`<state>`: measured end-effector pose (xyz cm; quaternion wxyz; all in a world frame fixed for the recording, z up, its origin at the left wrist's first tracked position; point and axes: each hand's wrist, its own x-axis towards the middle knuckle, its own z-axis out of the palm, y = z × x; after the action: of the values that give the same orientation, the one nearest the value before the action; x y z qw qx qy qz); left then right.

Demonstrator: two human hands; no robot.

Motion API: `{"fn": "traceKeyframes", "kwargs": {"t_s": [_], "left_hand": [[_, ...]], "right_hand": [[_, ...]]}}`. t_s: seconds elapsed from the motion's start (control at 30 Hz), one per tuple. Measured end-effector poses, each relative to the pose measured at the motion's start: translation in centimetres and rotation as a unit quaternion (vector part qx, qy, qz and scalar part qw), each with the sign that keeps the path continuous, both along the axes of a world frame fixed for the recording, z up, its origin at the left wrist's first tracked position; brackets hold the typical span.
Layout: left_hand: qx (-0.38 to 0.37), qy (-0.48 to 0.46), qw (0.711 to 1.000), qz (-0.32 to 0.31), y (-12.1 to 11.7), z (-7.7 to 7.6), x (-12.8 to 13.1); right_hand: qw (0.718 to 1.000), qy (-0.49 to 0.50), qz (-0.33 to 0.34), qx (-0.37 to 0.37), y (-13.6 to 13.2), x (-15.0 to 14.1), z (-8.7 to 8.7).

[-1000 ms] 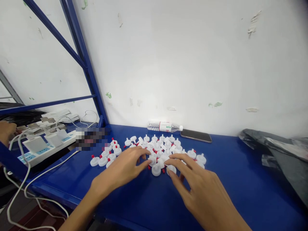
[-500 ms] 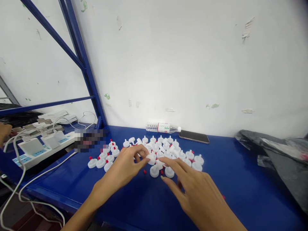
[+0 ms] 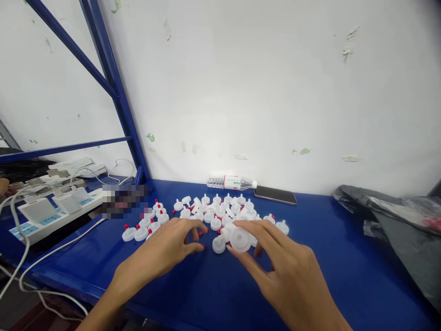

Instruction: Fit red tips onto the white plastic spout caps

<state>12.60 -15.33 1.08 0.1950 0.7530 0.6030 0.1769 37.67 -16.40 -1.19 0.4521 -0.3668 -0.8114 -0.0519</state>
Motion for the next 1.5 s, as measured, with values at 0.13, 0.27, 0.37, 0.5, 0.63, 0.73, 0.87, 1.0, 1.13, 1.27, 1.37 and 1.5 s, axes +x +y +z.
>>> {"fn": "traceKeyframes", "kwargs": {"t_s": [0.13,0.27,0.37,0.5,0.63,0.73,0.87,1.0,1.13,1.27,1.37,1.5], "left_hand": [[-0.026,0.044,0.998,-0.043,1.0,-2.0,-0.7],[-0.012,0.017,0.998,-0.054,1.2,-2.2,0.1],[0.017,-0.03,0.998,-0.05,0.6,-0.9,1.0],[-0.015,-0.144,0.988,-0.048,-0.4,1.0,2.6],[-0.033,-0.251,0.966,-0.05,-0.8,1.5,3.2],[-0.023,-0.312,0.948,-0.063,-0.8,1.4,3.1],[-0.01,-0.337,0.939,-0.068,-0.9,1.5,3.0],[-0.025,-0.337,0.939,-0.063,-1.2,1.8,3.5],[-0.027,-0.373,0.925,-0.062,-1.4,1.5,4.2],[-0.03,-0.373,0.926,-0.052,-1.7,1.3,4.8],[0.027,-0.255,0.966,-0.036,-1.7,1.8,4.1],[0.145,-0.014,0.989,-0.019,-1.3,2.3,0.7]], "right_hand": [[1.0,-0.001,-0.015,-0.002,0.0,-0.1,0.2],[1.0,0.005,-0.003,-0.011,-0.2,-0.1,0.2],[1.0,0.008,-0.009,-0.028,-0.3,-0.1,0.1],[0.996,-0.02,0.025,-0.087,-0.4,-0.2,0.2],[0.991,-0.013,0.051,-0.122,-0.5,-0.2,0.3],[0.991,-0.001,0.048,-0.128,-0.5,-0.2,0.2],[0.991,-0.009,0.048,-0.127,-0.4,-0.2,-0.1],[0.99,-0.017,0.058,-0.126,-0.4,0.0,-0.2],[0.989,-0.009,0.069,-0.132,-0.3,0.2,-0.2],[0.987,-0.015,0.064,-0.149,-0.2,0.1,-0.1],[0.988,-0.032,0.041,-0.146,-0.1,0.0,0.1],[0.991,-0.007,-0.014,-0.134,0.1,1.2,0.8]]}}
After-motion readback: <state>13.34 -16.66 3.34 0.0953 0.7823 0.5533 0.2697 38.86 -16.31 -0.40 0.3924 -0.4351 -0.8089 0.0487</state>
